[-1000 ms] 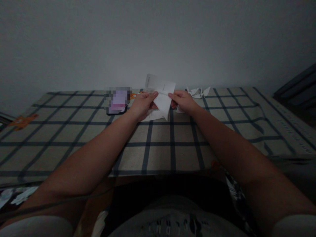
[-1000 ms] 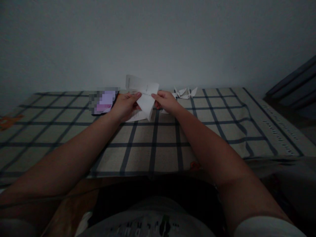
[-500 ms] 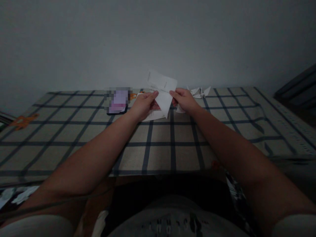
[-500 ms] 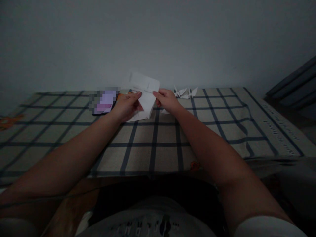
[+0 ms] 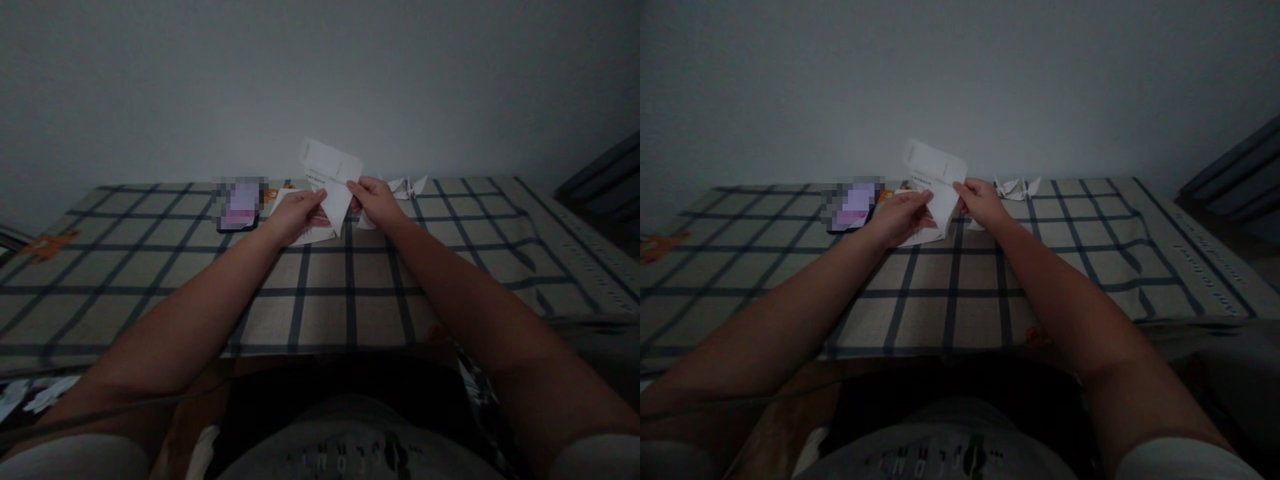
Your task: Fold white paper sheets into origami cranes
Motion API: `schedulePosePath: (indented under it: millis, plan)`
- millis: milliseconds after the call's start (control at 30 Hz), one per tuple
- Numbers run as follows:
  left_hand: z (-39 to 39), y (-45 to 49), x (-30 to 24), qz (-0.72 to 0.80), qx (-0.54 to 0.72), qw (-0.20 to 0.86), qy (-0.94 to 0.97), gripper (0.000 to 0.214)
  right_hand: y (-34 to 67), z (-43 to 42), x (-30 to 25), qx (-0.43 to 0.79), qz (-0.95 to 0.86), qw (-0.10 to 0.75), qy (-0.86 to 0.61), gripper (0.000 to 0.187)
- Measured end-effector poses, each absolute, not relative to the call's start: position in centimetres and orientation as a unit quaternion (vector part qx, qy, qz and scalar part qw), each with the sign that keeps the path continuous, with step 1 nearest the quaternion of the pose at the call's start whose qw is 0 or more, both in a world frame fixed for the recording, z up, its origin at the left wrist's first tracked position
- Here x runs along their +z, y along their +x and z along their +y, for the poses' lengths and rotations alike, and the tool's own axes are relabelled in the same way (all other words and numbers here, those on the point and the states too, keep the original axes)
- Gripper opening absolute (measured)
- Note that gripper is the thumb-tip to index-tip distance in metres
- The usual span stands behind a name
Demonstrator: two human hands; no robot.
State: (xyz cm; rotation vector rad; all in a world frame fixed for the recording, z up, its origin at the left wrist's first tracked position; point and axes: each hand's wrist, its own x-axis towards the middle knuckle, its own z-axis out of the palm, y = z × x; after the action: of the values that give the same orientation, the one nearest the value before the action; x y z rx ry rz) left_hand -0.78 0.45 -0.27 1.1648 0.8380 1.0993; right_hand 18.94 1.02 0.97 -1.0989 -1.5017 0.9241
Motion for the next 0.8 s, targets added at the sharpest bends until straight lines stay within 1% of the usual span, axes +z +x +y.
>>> schedulePosePath:
  millis: [133,267,400,467,600,700,800]
  plan:
    - [0.14,-0.66,-0.24,0.361,0.451,0.636,0.512,0.031,19.09,1.09,0.92,0.375,-0.619,0.512,-0.462,0.046]
    - [0.13,-0.81,-0.28,0.352,0.474,0.596,0.544,0.039,18.86,1.20,0.78,0.398,-0.611,0.520,-0.446,0.050]
    - [0.19,-1.07,-0.10,0.391,0.481,0.550,0.559,0.042,18.83,1.54,0.39,0.450,-0.607,0.498,-0.427,0.055]
    - [0.21,-1.11,-0.07,0.404,0.476,0.539,0.566,0.039,18.90,1.64,0.21,0.456,-0.616,0.482,-0.425,0.055]
    - [0.33,-0.94,-0.29,0.402,0.480,0.547,0.556,0.027,18.92,1.45,0.12,0.428,-0.650,0.461,-0.426,0.052]
    - [0.38,-0.76,-0.47,0.387,0.490,0.570,0.535,0.022,18.88,1.25,0.26,0.416,-0.659,0.457,-0.429,0.049]
    - [0.29,-0.69,-0.61,0.359,0.461,0.616,0.528,0.020,18.92,1.21,0.44,0.406,-0.652,0.470,-0.435,0.048]
